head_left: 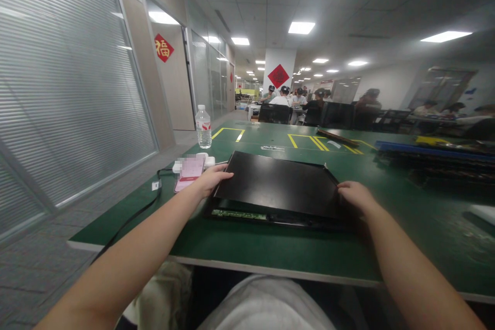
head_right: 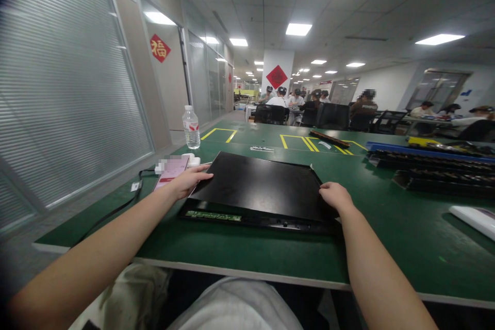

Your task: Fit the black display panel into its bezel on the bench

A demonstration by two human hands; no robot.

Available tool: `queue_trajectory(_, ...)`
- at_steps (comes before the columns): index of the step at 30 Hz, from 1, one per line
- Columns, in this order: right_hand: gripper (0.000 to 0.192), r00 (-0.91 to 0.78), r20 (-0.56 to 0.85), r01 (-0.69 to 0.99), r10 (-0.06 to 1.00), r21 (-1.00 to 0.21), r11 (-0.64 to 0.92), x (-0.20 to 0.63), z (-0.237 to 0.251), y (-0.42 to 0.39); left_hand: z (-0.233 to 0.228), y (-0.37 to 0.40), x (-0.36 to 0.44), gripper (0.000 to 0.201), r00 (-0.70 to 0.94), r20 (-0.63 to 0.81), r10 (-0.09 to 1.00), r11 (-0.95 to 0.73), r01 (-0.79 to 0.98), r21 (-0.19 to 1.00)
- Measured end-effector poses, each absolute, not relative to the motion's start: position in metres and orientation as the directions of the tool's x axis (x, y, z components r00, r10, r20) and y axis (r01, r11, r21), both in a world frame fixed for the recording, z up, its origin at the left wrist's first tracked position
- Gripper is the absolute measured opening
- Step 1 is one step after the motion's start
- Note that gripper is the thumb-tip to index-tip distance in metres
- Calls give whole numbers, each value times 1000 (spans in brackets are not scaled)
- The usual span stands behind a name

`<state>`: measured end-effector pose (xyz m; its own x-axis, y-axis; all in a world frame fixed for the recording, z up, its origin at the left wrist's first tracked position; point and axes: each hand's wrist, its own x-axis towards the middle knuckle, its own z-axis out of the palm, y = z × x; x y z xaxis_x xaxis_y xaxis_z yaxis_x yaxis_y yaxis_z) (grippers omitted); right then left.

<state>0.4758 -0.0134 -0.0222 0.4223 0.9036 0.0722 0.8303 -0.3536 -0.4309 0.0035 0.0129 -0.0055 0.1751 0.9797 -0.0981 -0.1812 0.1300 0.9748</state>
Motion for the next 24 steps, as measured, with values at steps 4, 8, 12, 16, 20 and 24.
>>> queue_trajectory(4,30,405,56,840,913,-417,-347,473,-20,-15,-4,12,3,63,197,-86,977,123,-187,975)
queue_trajectory(8,32,405,52,841,913,-412,-350,471,-17,-18,-3,10,3,66,202,-84,976,122,-184,975)
queue_trajectory(12,29,422,49,831,905,-419,-365,471,-17,-17,-2,9,4,68,180,-99,979,130,-168,977)
queue_trajectory(16,27,417,74,838,906,-417,-352,473,-18,-16,2,7,6,66,164,-72,984,102,-185,977)
queue_trajectory(20,29,409,55,832,911,-431,-348,475,-19,-16,8,2,10,58,160,-14,987,47,-204,978)
queue_trajectory(24,31,410,65,826,910,-449,-341,477,-21,-14,13,-1,12,59,180,24,983,12,-201,980)
